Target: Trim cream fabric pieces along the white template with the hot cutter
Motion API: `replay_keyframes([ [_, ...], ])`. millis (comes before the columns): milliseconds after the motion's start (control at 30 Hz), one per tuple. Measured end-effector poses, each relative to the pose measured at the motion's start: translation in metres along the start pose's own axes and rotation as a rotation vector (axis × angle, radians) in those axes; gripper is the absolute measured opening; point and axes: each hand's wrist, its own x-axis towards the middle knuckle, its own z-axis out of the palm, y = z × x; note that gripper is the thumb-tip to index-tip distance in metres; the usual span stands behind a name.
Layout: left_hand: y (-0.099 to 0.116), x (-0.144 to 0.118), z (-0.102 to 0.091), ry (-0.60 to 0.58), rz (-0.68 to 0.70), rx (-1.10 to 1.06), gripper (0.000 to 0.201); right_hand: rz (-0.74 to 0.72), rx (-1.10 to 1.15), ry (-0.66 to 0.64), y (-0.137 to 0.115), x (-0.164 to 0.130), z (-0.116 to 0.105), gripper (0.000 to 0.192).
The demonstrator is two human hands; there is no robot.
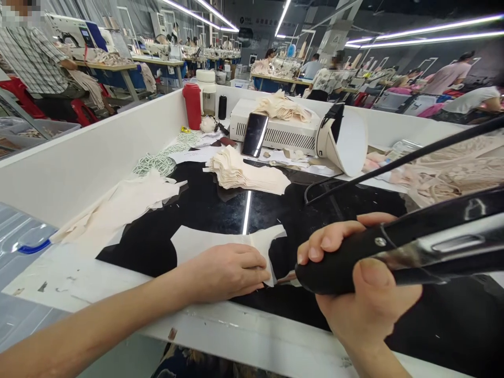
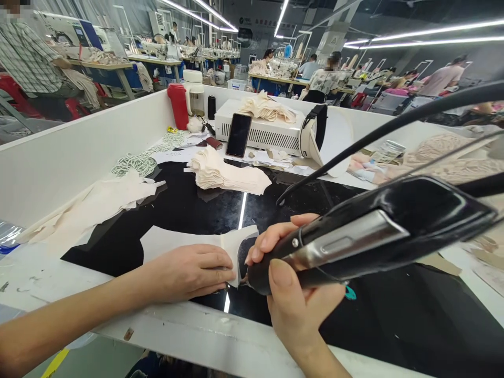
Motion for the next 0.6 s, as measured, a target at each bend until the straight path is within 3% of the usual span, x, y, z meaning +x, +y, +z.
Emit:
replay_keyframes([
  [600,-0.0026,-0.0018,0.0008,-0.004,0.011,-0.026,0.020,-0.001,-0.028,-0.008,0.0044,-0.0043,0.0027,0.034],
])
